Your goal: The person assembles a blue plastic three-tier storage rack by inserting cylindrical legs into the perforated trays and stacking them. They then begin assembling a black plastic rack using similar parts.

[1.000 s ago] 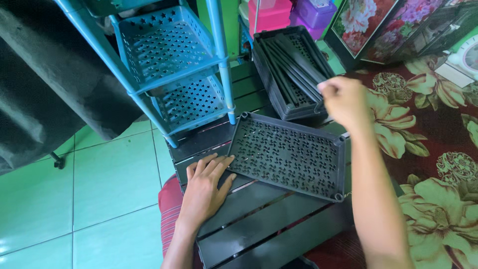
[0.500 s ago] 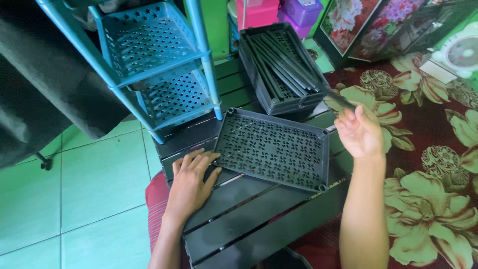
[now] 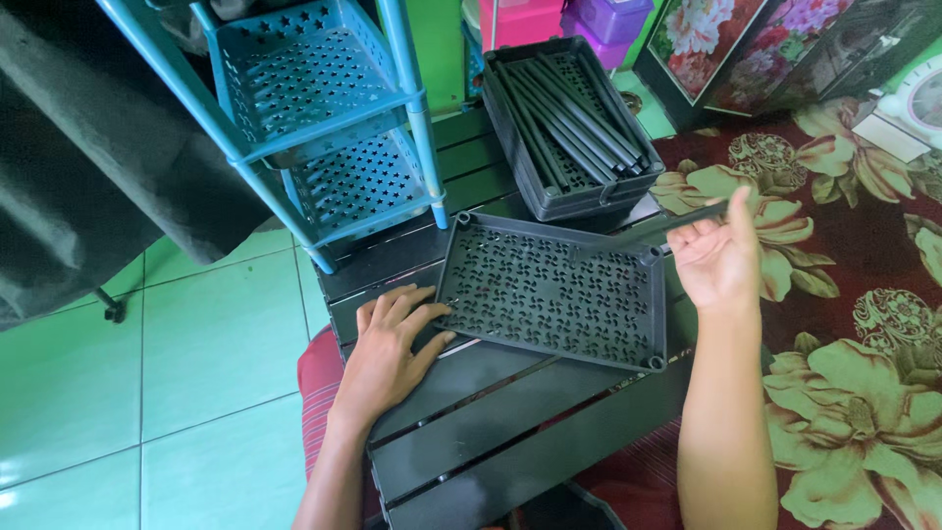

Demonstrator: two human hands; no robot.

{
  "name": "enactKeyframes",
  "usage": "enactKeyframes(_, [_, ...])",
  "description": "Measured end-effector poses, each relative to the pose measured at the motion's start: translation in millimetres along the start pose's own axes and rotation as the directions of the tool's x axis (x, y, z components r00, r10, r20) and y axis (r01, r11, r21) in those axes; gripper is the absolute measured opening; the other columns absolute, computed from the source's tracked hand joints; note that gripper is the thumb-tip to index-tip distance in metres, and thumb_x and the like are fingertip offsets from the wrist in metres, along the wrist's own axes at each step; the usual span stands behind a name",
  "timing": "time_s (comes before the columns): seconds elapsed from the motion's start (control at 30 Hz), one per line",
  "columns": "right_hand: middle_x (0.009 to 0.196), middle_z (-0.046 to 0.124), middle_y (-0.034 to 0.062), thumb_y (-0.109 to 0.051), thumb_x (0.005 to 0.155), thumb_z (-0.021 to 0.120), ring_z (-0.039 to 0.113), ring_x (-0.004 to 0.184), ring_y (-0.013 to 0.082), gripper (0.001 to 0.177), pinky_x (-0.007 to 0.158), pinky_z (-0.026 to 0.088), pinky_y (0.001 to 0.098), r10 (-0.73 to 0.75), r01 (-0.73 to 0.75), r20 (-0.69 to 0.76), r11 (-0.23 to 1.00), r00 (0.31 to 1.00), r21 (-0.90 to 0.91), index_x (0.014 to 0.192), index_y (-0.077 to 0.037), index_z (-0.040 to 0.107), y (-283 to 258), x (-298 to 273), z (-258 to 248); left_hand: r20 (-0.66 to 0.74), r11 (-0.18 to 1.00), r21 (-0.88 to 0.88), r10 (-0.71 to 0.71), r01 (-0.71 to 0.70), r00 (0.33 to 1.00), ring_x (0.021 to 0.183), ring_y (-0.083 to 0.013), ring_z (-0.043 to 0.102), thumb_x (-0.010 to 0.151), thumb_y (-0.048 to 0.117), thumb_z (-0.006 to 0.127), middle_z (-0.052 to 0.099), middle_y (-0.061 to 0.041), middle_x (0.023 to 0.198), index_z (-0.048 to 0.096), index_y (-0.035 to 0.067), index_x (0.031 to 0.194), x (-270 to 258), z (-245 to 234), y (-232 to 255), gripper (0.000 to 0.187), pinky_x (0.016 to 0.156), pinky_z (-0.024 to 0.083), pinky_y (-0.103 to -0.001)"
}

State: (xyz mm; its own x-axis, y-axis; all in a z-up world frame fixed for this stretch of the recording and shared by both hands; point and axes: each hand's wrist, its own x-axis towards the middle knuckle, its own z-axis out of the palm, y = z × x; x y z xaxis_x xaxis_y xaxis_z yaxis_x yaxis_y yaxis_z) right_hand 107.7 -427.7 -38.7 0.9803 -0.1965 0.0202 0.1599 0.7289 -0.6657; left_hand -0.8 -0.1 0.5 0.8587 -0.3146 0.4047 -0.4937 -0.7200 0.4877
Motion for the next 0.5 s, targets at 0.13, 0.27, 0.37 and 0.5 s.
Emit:
enactKeyframes(0.13, [0.075, 0.054, -0.0020, -0.041, 0.104, 0.069, 0.047, 0.071, 0.0129, 0.029, 0.073, 0.039, 0.0305, -0.007, 0.009, -0.040, 0.999, 0.999, 0.045, 0.092, -0.015, 0.063, -2, -2, 0, 0.023, 1.000, -0.003, 0.014, -0.014, 1.000, 0.128, -0.0343, 0.052, 0.081, 0.038, 0.078, 0.066, -0.012, 0.126, 0.072, 0.011, 0.112, 1, -1, 0, 0.042, 0.104, 0.034, -0.048])
enactKeyframes(0.27, [0.082, 0.063, 0.0015, -0.028, 0.105, 0.070, 0.051, 0.074, 0.0148, 0.018, 0.078, 0.041, 0.0332, 0.022, -0.020, -0.017, 0.992, 1.000, 0.125, 0.095, -0.015, 0.061, -6, -4, -2, 0.032, 0.973, -0.191, -0.123, 0.126, 0.992, 0.127, -0.0313, 0.055, 0.091, 0.036, 0.071, 0.067, -0.013, 0.127, 0.063, 0.005, 0.132, 1, -3, -4, 0.051, 0.109, 0.035, -0.046])
enactKeyframes(0.37, [0.084, 0.068, 0.0048, -0.023, 0.099, 0.072, 0.059, 0.078, 0.0188, 0.016, 0.081, 0.044, 0.0358, 0.064, -0.070, 0.037, 0.984, 0.997, 0.166, 0.094, -0.012, 0.061, -6, -6, -1, 0.095, 0.952, -0.204, -0.215, 0.230, 0.972, 0.125, -0.0280, 0.058, 0.094, 0.036, 0.066, 0.071, -0.010, 0.125, 0.061, 0.004, 0.132, 12, 0, -10, 0.050, 0.110, 0.037, -0.044])
enactKeyframes(0.5, [0.099, 0.071, 0.0062, -0.012, 0.097, 0.072, 0.063, 0.089, 0.0189, 0.020, 0.091, 0.048, 0.0380, 0.030, -0.029, 0.209, 1.000, 0.978, -0.005, 0.117, -0.009, 0.067, -3, -15, 7, 0.093, 0.978, -0.091, -0.181, 0.189, 0.979, 0.117, -0.0311, 0.057, 0.092, 0.038, 0.068, 0.065, -0.014, 0.123, 0.064, 0.002, 0.129, 29, 6, -12, 0.052, 0.100, 0.042, -0.044])
